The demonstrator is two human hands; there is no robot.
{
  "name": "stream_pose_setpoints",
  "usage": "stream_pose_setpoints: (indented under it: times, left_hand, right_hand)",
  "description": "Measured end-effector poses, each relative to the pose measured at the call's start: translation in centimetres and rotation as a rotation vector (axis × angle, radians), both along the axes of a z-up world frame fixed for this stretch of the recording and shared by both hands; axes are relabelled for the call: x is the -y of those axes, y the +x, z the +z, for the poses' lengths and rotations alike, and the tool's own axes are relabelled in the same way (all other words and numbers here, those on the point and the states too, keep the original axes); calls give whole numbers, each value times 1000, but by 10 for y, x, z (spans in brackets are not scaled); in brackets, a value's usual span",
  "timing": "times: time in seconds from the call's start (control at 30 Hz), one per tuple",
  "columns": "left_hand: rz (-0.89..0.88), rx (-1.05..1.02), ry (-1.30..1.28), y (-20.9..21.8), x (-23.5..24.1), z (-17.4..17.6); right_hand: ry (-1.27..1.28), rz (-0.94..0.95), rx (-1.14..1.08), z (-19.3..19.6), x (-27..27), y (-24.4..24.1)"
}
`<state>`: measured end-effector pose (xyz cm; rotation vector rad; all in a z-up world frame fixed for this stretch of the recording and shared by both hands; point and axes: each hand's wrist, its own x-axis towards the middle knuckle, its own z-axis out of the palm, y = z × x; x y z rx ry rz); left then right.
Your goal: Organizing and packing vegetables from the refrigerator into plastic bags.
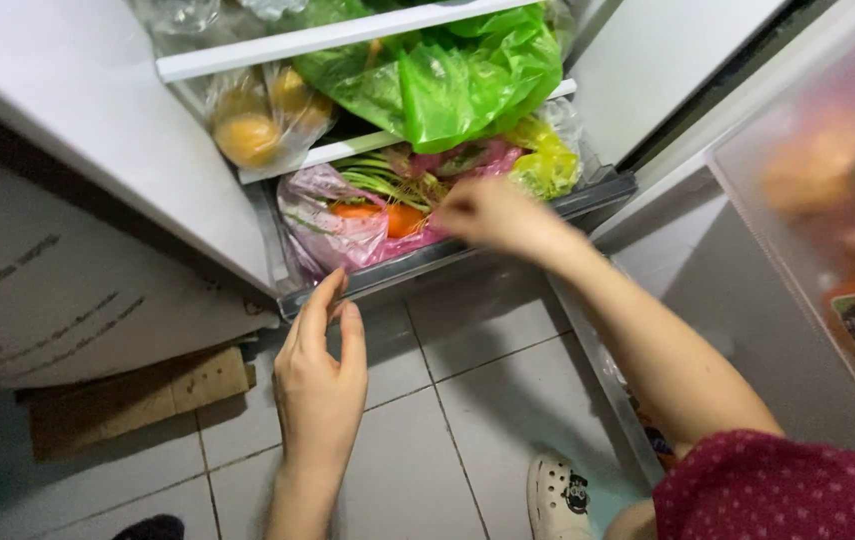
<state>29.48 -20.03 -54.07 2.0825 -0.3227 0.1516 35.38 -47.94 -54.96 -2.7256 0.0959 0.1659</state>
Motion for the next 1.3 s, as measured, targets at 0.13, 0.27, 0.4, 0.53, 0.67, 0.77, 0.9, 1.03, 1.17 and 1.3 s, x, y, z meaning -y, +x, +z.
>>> stream_pose_setpoints:
  times: [0.13,0.27,0.4,0.53,0.67,0.77,0.9,1.03,1.17,1.3]
  left_hand:
    - [35,-6,79,-6,-9,9]
    - [38,47,142,-15,-18,14]
    - [32,71,213,-21,-25,16]
    - [30,59,263,-20,-23,16]
    - [36,54,282,-19,-21,11]
    - [26,88,265,-18,-17,8]
    - [-7,135,241,-17,-14,3]
    - [-28,152,246,-16,-20,2]
    - [-21,156,245,-15,-20,3]
    - [-29,149,247,-16,-18,4]
  right_hand:
    - [-470,-204,22,-16,58,23]
    - [-412,-288,-114,-32,96,30]
    - [-189,-85,1,-82,149,49]
    - [-170,-105,-78,-26,102,42]
    - [-242,-172,27,-8,32,49]
    - [-265,-111,78,-38,-6,60]
    - [-378,-144,164,-62,-35,69]
    - [-419,-166,284,-68,-58,71]
    - [-227,-125,407,-97,-70,85]
    - [2,-84,250,-126,-74,98]
